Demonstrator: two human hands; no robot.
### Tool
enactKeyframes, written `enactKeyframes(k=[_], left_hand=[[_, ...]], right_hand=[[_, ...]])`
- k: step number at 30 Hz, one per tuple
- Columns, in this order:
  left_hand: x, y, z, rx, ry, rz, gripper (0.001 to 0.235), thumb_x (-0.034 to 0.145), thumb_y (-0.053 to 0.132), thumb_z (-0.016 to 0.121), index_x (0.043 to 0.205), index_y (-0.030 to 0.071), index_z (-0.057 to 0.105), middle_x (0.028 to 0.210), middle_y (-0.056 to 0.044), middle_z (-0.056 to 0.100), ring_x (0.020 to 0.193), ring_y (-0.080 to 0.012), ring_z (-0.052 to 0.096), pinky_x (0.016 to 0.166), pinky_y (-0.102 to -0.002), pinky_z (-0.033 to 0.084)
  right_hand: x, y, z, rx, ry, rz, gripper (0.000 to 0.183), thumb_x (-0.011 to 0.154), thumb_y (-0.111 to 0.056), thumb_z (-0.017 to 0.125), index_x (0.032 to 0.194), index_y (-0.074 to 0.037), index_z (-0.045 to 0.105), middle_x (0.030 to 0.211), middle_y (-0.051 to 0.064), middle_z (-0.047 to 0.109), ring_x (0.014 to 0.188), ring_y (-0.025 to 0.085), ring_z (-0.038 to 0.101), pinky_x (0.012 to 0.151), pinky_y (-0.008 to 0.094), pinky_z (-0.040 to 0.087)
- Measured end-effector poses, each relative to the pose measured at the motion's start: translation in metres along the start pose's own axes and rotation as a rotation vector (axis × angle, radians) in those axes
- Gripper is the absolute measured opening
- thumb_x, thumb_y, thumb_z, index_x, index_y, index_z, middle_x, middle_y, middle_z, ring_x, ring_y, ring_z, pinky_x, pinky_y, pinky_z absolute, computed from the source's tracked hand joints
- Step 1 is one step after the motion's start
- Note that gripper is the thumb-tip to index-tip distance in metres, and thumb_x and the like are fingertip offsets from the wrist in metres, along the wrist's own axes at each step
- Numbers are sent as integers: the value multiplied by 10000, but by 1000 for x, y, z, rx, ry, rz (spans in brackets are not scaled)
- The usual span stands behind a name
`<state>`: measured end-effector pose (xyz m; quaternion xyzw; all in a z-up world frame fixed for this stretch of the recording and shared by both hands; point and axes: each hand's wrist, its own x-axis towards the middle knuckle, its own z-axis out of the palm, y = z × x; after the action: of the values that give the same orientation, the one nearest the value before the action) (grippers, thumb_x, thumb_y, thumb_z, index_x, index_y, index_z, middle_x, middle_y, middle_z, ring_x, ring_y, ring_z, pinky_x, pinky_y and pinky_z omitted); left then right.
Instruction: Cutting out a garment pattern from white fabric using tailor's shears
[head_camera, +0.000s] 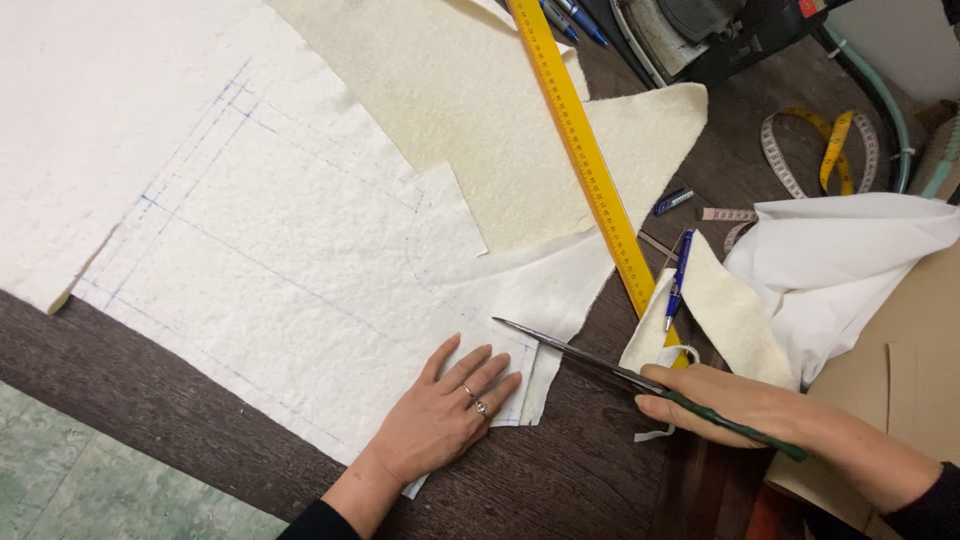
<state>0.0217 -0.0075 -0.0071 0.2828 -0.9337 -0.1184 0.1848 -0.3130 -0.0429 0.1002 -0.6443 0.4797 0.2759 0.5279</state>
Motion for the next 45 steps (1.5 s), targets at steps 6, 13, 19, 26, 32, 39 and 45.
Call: enactKeyframes(k=[6, 13, 19, 26, 32, 39, 45], left_hand=[[2, 1, -3, -10, 26, -3, 453, 911, 287, 553, 1319, 92, 528, 1374, -129, 517, 1277, -310, 470, 1119, -549, 257], [4, 1, -6, -22, 28, -8, 385, 929, 276, 548, 1265, 89, 569, 1359, -125, 532, 1279, -308, 470, 1118, -547, 259], [3, 1, -5, -11, 16, -7, 370, 924, 284, 549, 1244, 100, 586, 1356, -123, 535, 1274, -308, 472, 1115, -546, 260], [3, 1, -4, -31, 38, -9, 336, 923, 271, 555, 1201, 88, 598, 1332, -133, 550, 1263, -317, 487, 1107, -551, 269], [4, 1, -6, -34, 71, -11, 298, 954, 255, 528, 1187, 87, 606, 1315, -130, 563, 1254, -312, 498, 1106, -540, 275], [4, 1, -4, -3, 92, -13, 293, 946, 268, 540, 1173, 98, 615, 1303, -115, 574, 1250, -294, 506, 1109, -530, 286], [3, 2, -3, -25, 67, -17, 328, 949, 275, 538, 1204, 84, 615, 1314, -121, 572, 1262, -304, 494, 1124, -539, 261]], right_hand=[[9, -1, 7, -6, 26, 9, 342, 980, -483, 392, 862, -174, 478, 721, -27, 553, 655, 128, 534, 661, 279, 462], [18, 9, 20, -58, 88, 80, 330, 973, -490, 418, 886, -181, 495, 688, -4, 580, 645, 146, 572, 654, 282, 455], [17, -3, 20, -2, 126, 99, 347, 972, -482, 433, 821, -184, 529, 665, -48, 581, 603, 89, 559, 612, 259, 441], [16, -13, 19, 113, 129, 133, 328, 988, -424, 459, 786, -176, 531, 702, -71, 571, 644, 65, 539, 630, 251, 417], [17, 0, 24, -21, 82, 46, 321, 1006, -450, 403, 841, -181, 458, 692, -50, 519, 628, 94, 495, 629, 274, 409], [21, -5, 27, 3, 87, 22, 289, 983, -460, 403, 930, -185, 477, 768, -25, 570, 698, 119, 543, 693, 268, 463], [24, -12, 28, 21, 128, 25, 273, 979, -439, 435, 966, -174, 501, 725, -12, 573, 646, 117, 536, 634, 273, 432]])
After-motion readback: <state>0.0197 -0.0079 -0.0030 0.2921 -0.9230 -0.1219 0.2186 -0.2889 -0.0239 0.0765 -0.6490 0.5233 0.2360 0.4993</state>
